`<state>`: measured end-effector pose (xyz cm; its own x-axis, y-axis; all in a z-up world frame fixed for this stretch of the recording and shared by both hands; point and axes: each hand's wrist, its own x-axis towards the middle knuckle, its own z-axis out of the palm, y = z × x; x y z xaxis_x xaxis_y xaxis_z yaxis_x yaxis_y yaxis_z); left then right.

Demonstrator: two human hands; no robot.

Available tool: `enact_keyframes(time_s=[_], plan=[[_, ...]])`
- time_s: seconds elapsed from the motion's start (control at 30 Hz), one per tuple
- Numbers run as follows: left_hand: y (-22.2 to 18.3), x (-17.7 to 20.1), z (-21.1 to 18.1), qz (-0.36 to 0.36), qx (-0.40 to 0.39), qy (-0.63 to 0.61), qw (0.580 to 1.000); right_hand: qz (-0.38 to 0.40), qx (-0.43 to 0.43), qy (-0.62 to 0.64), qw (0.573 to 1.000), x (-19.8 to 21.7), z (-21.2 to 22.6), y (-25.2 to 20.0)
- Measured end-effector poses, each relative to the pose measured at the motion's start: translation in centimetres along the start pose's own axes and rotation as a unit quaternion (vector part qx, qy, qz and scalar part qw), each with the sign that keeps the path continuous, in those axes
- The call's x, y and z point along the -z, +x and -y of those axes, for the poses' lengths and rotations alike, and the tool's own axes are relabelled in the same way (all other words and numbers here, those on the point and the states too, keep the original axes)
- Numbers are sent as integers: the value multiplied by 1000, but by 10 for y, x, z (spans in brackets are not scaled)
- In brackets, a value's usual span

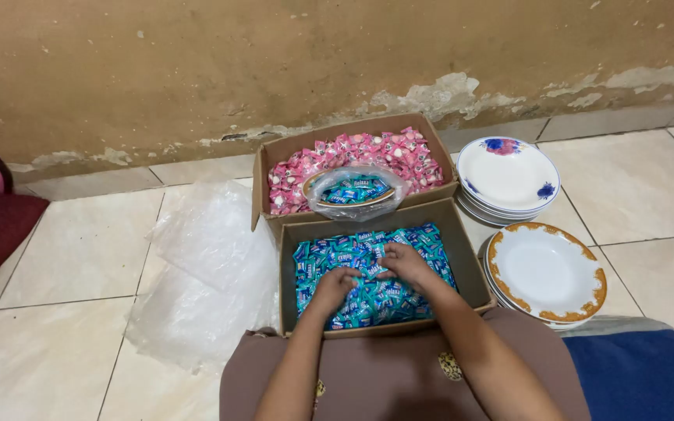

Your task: Sorting and packing small blue candies from a box into plastic bags and onto plates

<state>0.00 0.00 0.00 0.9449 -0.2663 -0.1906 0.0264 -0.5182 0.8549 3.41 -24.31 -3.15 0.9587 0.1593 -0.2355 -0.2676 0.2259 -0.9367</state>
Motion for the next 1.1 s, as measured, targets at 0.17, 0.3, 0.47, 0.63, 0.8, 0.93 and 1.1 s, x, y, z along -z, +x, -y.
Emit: enact_keyframes(time_s=[0.17, 0.3, 0.47, 0.63, 0.8, 0.93, 1.1], plan=[[7, 14, 10, -67, 53, -363, 928, -8, 6, 16, 1000, 4, 0, -3], [-9, 22, -17, -92, 50, -405, 908, -10, 4, 23, 1000, -5, 10, -10], [13, 18, 10, -134, 18, -307, 942, -15, 3, 21, 1000, -3, 6, -8], [7, 21, 2, -157, -2, -217, 963, -31, -21, 13, 999, -27, 50, -44], [-8, 29, -23, -162, -14, -142, 976, -51, -70, -37, 996, -35, 60, -57], [-7, 23, -21, -148, -1, -183, 972, -47, -45, -43, 997, -53, 105, -58], [-7, 20, -22, -143, 28, -260, 954, -61, 78, 87, 991, -68, 175, -21]])
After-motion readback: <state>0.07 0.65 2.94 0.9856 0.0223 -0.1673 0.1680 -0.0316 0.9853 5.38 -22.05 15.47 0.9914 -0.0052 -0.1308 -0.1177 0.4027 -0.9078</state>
